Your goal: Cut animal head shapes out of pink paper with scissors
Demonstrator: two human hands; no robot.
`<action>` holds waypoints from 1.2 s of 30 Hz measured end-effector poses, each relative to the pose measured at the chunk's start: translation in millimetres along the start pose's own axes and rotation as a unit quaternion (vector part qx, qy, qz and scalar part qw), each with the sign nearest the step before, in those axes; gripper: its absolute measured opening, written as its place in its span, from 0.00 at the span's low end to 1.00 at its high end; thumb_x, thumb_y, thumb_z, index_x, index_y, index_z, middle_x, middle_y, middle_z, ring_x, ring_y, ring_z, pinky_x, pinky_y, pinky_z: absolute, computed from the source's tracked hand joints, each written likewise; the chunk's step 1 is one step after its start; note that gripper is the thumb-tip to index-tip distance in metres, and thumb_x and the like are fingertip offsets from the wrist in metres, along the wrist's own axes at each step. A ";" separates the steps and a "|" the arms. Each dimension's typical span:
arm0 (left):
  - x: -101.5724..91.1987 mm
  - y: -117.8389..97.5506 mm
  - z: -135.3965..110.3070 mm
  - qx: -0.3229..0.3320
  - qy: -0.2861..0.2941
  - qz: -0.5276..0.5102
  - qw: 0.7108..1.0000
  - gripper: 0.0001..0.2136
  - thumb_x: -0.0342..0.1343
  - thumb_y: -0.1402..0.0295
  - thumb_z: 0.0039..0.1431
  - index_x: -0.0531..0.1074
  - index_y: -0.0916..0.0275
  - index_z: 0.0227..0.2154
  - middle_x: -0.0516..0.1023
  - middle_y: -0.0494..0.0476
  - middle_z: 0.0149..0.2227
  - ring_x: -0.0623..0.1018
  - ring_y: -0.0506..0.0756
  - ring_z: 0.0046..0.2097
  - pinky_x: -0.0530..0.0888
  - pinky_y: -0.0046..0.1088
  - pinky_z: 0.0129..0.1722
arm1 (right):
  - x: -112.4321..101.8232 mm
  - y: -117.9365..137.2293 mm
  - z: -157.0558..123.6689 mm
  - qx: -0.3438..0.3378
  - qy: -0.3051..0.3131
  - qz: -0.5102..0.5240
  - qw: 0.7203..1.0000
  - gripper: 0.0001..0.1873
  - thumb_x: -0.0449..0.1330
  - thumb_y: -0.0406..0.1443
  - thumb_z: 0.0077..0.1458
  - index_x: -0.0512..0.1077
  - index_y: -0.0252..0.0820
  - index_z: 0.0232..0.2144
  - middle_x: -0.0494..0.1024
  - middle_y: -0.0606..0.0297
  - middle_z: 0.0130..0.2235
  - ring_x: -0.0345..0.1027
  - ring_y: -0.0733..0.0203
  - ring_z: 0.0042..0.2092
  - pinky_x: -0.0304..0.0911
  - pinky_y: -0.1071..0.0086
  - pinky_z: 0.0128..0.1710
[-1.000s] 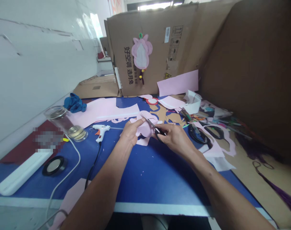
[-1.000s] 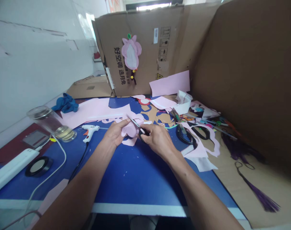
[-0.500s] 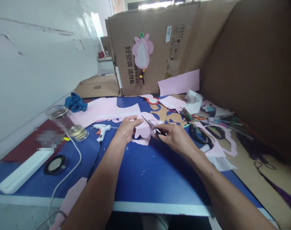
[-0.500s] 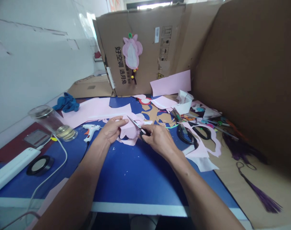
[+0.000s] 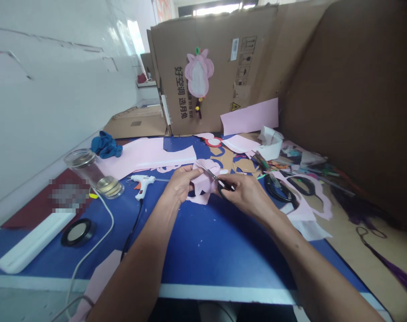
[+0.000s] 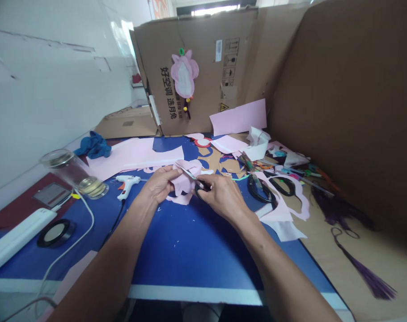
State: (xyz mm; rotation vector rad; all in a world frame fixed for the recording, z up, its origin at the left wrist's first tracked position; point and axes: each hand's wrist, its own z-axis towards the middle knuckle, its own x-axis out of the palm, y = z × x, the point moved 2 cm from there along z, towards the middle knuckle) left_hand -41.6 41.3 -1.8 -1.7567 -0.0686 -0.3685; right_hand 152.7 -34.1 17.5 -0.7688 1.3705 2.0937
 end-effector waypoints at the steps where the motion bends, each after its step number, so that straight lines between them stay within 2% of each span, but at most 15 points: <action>1: 0.3 -0.4 -0.1 0.001 0.003 -0.005 1.000 0.10 0.71 0.69 0.47 0.82 0.67 0.33 0.83 0.62 0.32 0.79 0.55 0.29 0.78 0.35 0.33 | 0.0 0.0 0.1 0.000 0.002 -0.001 1.000 0.09 0.63 0.37 0.60 0.83 0.47 0.39 0.83 0.66 0.33 0.70 0.60 0.31 0.55 0.69 0.31; 15: 1.1 -1.4 -0.1 0.007 0.016 -0.016 1.000 0.08 0.70 0.71 0.47 0.82 0.65 0.33 0.82 0.59 0.31 0.78 0.54 0.28 0.76 0.32 0.33 | -1.2 -0.2 0.3 -0.003 0.018 0.009 1.000 0.08 0.61 0.37 0.60 0.81 0.46 0.36 0.81 0.66 0.32 0.69 0.59 0.32 0.55 0.69 0.31; 19: 2.9 -2.1 -1.3 0.007 0.015 -0.024 1.000 0.08 0.70 0.70 0.47 0.81 0.66 0.32 0.81 0.58 0.28 0.77 0.54 0.27 0.75 0.33 0.32 | 0.1 -0.2 0.5 0.000 0.017 0.020 1.000 0.09 0.61 0.37 0.60 0.82 0.47 0.39 0.81 0.65 0.33 0.69 0.59 0.32 0.56 0.69 0.32; 24: 5.5 -2.4 -2.9 0.010 0.024 -0.047 0.999 0.09 0.70 0.71 0.47 0.81 0.67 0.32 0.81 0.58 0.28 0.77 0.54 0.28 0.75 0.32 0.32 | 1.1 -0.3 0.7 0.002 0.014 0.034 0.999 0.07 0.62 0.36 0.60 0.81 0.46 0.36 0.78 0.68 0.31 0.65 0.61 0.31 0.53 0.69 0.30; 36: 6.0 2.3 -0.1 0.005 0.018 -0.058 0.998 0.08 0.70 0.72 0.49 0.81 0.68 0.33 0.81 0.58 0.28 0.77 0.53 0.27 0.75 0.32 0.32 | 1.4 -1.3 1.8 -0.003 0.011 0.038 0.999 0.08 0.61 0.35 0.59 0.82 0.45 0.36 0.79 0.67 0.31 0.65 0.61 0.31 0.53 0.69 0.30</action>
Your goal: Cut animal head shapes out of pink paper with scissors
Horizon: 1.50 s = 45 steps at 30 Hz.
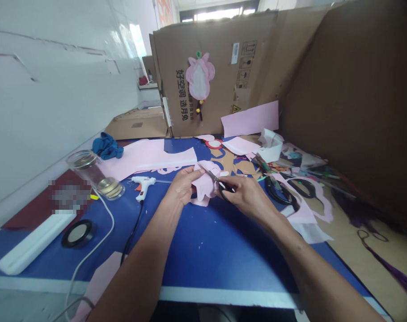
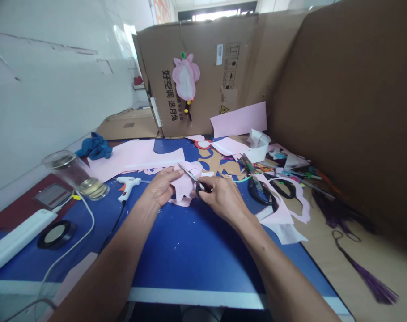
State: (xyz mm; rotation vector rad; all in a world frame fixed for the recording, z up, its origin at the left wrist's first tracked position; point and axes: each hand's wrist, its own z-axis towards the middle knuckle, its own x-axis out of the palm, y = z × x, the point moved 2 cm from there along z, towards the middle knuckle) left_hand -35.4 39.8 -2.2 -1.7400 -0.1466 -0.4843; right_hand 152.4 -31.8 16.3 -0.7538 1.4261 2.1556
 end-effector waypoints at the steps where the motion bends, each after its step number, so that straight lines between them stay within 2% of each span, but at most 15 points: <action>1: 0.0 0.6 0.5 0.000 0.001 -0.004 1.000 0.08 0.70 0.72 0.50 0.81 0.68 0.33 0.81 0.58 0.28 0.77 0.53 0.27 0.75 0.32 0.32 | 0.2 -0.3 0.0 0.001 -0.001 0.001 1.000 0.08 0.61 0.34 0.59 0.82 0.45 0.36 0.79 0.68 0.31 0.65 0.61 0.31 0.53 0.69 0.30; 15: -0.4 7.2 3.9 -0.009 0.015 -0.054 0.998 0.09 0.70 0.73 0.50 0.82 0.68 0.35 0.83 0.61 0.31 0.79 0.54 0.29 0.77 0.33 0.36 | 2.2 -2.3 0.3 0.005 0.000 0.030 1.000 0.09 0.61 0.35 0.58 0.82 0.43 0.36 0.77 0.68 0.29 0.63 0.62 0.29 0.54 0.70 0.30; 24: 4.6 8.7 2.3 -0.014 -0.007 -0.073 0.997 0.09 0.70 0.73 0.49 0.81 0.67 0.35 0.83 0.61 0.31 0.80 0.55 0.29 0.77 0.33 0.34 | 2.5 -1.6 0.8 0.012 0.003 0.028 1.000 0.09 0.62 0.36 0.58 0.83 0.43 0.37 0.79 0.68 0.30 0.64 0.61 0.30 0.54 0.70 0.30; 30: 7.2 7.8 1.5 -0.016 -0.022 -0.085 0.996 0.07 0.70 0.75 0.49 0.80 0.66 0.32 0.83 0.58 0.29 0.79 0.54 0.28 0.77 0.32 0.33 | 4.3 -3.7 0.8 0.014 -0.016 0.020 1.000 0.12 0.63 0.38 0.58 0.84 0.45 0.43 0.80 0.68 0.31 0.65 0.61 0.30 0.56 0.70 0.30; 40: 5.5 9.6 1.7 -0.002 -0.007 -0.060 0.998 0.08 0.70 0.72 0.48 0.81 0.66 0.33 0.82 0.59 0.30 0.78 0.54 0.29 0.76 0.33 0.34 | 2.2 -0.1 0.1 0.013 -0.020 -0.002 1.000 0.14 0.63 0.36 0.58 0.84 0.47 0.45 0.83 0.66 0.34 0.69 0.59 0.32 0.57 0.69 0.31; 45: 2.0 6.8 1.4 0.017 -0.016 -0.031 0.999 0.12 0.72 0.71 0.47 0.81 0.64 0.36 0.83 0.57 0.32 0.79 0.54 0.30 0.76 0.34 0.34 | 1.2 0.7 0.5 0.015 -0.002 0.001 1.000 0.12 0.61 0.37 0.59 0.84 0.45 0.41 0.83 0.65 0.33 0.69 0.58 0.32 0.57 0.69 0.31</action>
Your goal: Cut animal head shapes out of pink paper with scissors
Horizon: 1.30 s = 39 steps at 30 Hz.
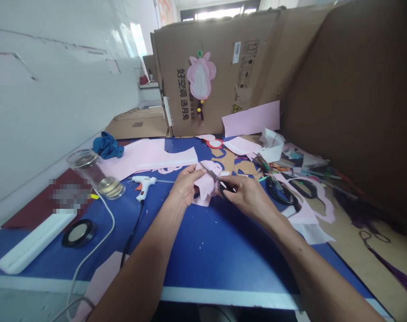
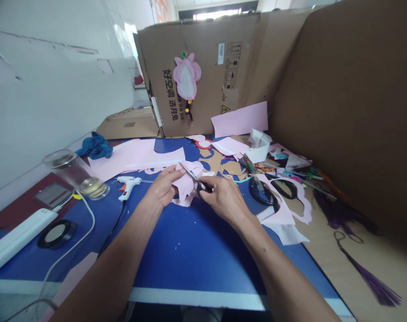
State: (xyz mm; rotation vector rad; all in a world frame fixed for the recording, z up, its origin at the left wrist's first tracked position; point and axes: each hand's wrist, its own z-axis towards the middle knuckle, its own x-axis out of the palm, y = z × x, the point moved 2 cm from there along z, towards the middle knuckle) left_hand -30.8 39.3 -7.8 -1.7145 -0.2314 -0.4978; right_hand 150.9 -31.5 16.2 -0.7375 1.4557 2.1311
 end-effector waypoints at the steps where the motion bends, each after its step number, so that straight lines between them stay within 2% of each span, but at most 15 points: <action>1: -0.4 -1.0 -0.2 0.004 -0.002 0.006 1.000 0.12 0.72 0.70 0.47 0.82 0.64 0.36 0.83 0.57 0.33 0.79 0.54 0.30 0.76 0.33 0.34 | 0.1 0.2 -0.1 0.000 0.002 0.000 1.000 0.11 0.61 0.37 0.60 0.84 0.45 0.40 0.83 0.65 0.33 0.69 0.58 0.32 0.57 0.69 0.31; 10: 2.6 -1.1 -1.1 -0.006 -0.007 -0.008 1.000 0.10 0.72 0.71 0.46 0.81 0.66 0.32 0.81 0.56 0.28 0.77 0.52 0.27 0.74 0.30 0.31 | 2.5 -0.2 0.0 0.003 0.000 0.029 1.000 0.11 0.63 0.38 0.59 0.84 0.44 0.41 0.82 0.67 0.32 0.66 0.60 0.31 0.57 0.70 0.31; 17: 7.4 -0.4 -3.0 -0.022 -0.017 -0.037 0.999 0.10 0.73 0.72 0.46 0.80 0.66 0.32 0.82 0.56 0.29 0.78 0.53 0.28 0.75 0.31 0.32 | 4.7 -5.5 0.3 0.015 -0.009 0.055 0.998 0.14 0.64 0.38 0.57 0.84 0.43 0.44 0.78 0.68 0.30 0.64 0.61 0.31 0.55 0.70 0.30; 21: 8.8 0.0 -3.7 -0.032 -0.020 -0.052 0.998 0.09 0.72 0.73 0.47 0.81 0.66 0.33 0.83 0.58 0.31 0.79 0.54 0.29 0.76 0.32 0.32 | 7.1 -9.4 0.8 0.019 -0.003 0.068 0.998 0.13 0.64 0.42 0.59 0.84 0.43 0.41 0.73 0.69 0.27 0.58 0.62 0.29 0.52 0.70 0.28; 25: 10.4 1.2 -4.2 -0.043 -0.031 -0.060 0.997 0.08 0.71 0.73 0.49 0.80 0.65 0.33 0.83 0.58 0.31 0.79 0.54 0.30 0.76 0.32 0.32 | 9.6 -13.0 1.7 0.030 -0.004 0.079 0.996 0.16 0.65 0.45 0.59 0.84 0.42 0.42 0.71 0.69 0.26 0.57 0.62 0.28 0.51 0.69 0.27; 30: 10.4 0.9 -4.8 -0.044 -0.028 -0.060 0.997 0.09 0.71 0.73 0.48 0.80 0.65 0.33 0.83 0.58 0.31 0.79 0.54 0.30 0.76 0.32 0.33 | 9.6 -13.8 1.5 0.038 -0.013 0.071 0.997 0.18 0.67 0.47 0.57 0.84 0.42 0.44 0.74 0.67 0.27 0.60 0.61 0.28 0.54 0.69 0.28; 35: 1.9 -5.0 -3.7 -0.022 -0.009 0.008 1.000 0.11 0.71 0.71 0.47 0.81 0.64 0.36 0.82 0.57 0.31 0.78 0.54 0.29 0.74 0.32 0.31 | 7.1 -10.2 1.1 0.008 0.004 0.057 0.998 0.15 0.64 0.44 0.59 0.84 0.43 0.42 0.79 0.66 0.30 0.66 0.59 0.31 0.58 0.69 0.30; 39: -2.4 -9.2 -3.0 -0.009 0.001 0.053 0.999 0.10 0.73 0.69 0.46 0.81 0.65 0.31 0.81 0.57 0.28 0.76 0.52 0.27 0.72 0.30 0.30 | 6.1 -11.1 1.4 0.004 0.011 0.048 0.999 0.13 0.64 0.42 0.58 0.84 0.43 0.41 0.80 0.65 0.30 0.68 0.57 0.33 0.61 0.69 0.31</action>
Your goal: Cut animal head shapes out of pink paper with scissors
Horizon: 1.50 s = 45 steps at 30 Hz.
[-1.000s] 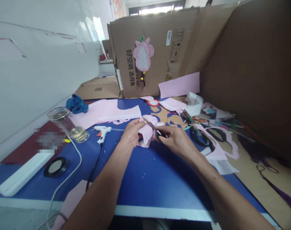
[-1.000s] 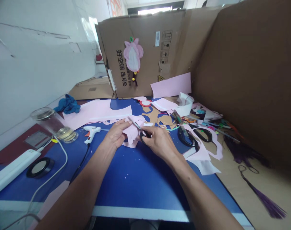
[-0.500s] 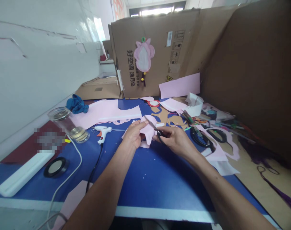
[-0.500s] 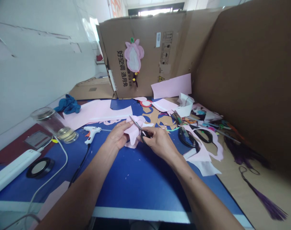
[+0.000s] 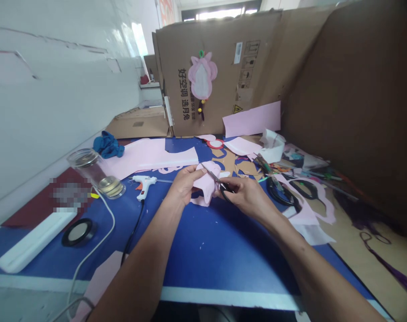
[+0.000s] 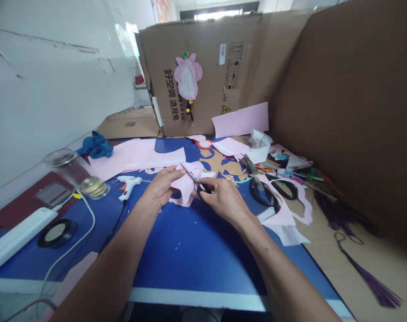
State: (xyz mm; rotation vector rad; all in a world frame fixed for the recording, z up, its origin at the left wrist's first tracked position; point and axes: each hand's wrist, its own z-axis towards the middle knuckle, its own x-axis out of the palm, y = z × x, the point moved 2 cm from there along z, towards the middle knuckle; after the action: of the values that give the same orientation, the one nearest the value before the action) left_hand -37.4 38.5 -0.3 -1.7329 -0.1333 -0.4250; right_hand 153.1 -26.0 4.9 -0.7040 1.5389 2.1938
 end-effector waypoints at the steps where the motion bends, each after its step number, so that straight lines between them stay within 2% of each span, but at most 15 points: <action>1: 0.1 -0.6 -0.3 -0.001 0.000 0.010 1.000 0.10 0.73 0.68 0.45 0.80 0.65 0.30 0.81 0.57 0.28 0.76 0.52 0.26 0.72 0.30 0.30 | -0.1 -0.5 0.0 0.000 0.002 -0.002 1.000 0.13 0.64 0.42 0.58 0.84 0.44 0.41 0.80 0.65 0.30 0.69 0.56 0.33 0.61 0.68 0.31; 5: 3.7 -1.6 -2.7 -0.005 -0.014 0.038 0.999 0.09 0.73 0.68 0.46 0.81 0.65 0.30 0.82 0.59 0.29 0.77 0.53 0.26 0.73 0.30 0.30 | -0.7 -1.3 -0.2 0.003 -0.004 -0.013 1.000 0.13 0.65 0.44 0.58 0.84 0.44 0.40 0.80 0.65 0.29 0.67 0.57 0.32 0.59 0.68 0.31; 12: 9.1 3.3 -3.1 -0.002 -0.053 0.044 0.998 0.08 0.73 0.68 0.46 0.80 0.64 0.28 0.81 0.57 0.27 0.76 0.53 0.25 0.75 0.31 0.29 | -2.7 2.2 -2.1 0.021 -0.009 -0.029 0.999 0.09 0.65 0.41 0.58 0.83 0.46 0.39 0.77 0.68 0.29 0.63 0.61 0.30 0.56 0.69 0.31; 25: 10.2 6.6 -2.2 -0.001 -0.026 -0.002 1.000 0.11 0.71 0.68 0.45 0.81 0.65 0.33 0.83 0.60 0.32 0.78 0.54 0.29 0.77 0.32 0.30 | -2.9 4.1 -1.8 0.020 -0.027 -0.023 0.999 0.14 0.66 0.39 0.58 0.84 0.48 0.46 0.77 0.70 0.29 0.64 0.61 0.29 0.54 0.69 0.29; 29: 9.5 6.9 -3.0 -0.003 -0.009 0.016 1.000 0.12 0.72 0.67 0.45 0.82 0.65 0.34 0.84 0.60 0.32 0.79 0.55 0.29 0.77 0.33 0.31 | -4.4 6.6 -1.7 0.019 -0.013 -0.014 1.000 0.14 0.65 0.39 0.59 0.84 0.48 0.46 0.80 0.69 0.31 0.66 0.61 0.31 0.55 0.69 0.30; 33: 11.3 5.6 -4.9 -0.007 -0.002 0.047 0.999 0.10 0.72 0.67 0.43 0.82 0.64 0.30 0.82 0.58 0.28 0.78 0.54 0.27 0.74 0.30 0.28 | -4.3 6.9 -2.5 0.020 -0.002 -0.025 0.999 0.10 0.64 0.40 0.59 0.83 0.46 0.40 0.79 0.68 0.30 0.65 0.60 0.31 0.56 0.69 0.30; 37: 13.8 3.8 -4.9 0.041 -0.010 0.072 0.996 0.09 0.72 0.69 0.42 0.83 0.64 0.29 0.82 0.57 0.28 0.77 0.52 0.27 0.71 0.28 0.28 | -4.0 4.5 -3.4 0.019 -0.016 -0.056 0.998 0.08 0.64 0.42 0.59 0.81 0.46 0.37 0.77 0.68 0.29 0.65 0.60 0.31 0.56 0.68 0.31; 45: 12.7 7.6 -1.6 0.116 -0.028 0.140 0.983 0.06 0.70 0.68 0.47 0.84 0.64 0.29 0.83 0.55 0.29 0.76 0.52 0.28 0.70 0.26 0.29 | -5.7 4.6 -2.2 0.010 -0.016 -0.080 0.997 0.06 0.64 0.40 0.58 0.78 0.46 0.32 0.74 0.69 0.26 0.63 0.61 0.29 0.55 0.68 0.30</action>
State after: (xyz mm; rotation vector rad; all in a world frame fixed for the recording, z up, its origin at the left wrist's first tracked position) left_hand -23.5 33.5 -2.7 -1.5058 0.0208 -0.1467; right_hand 155.5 -29.7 11.2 -0.7554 1.4350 2.0610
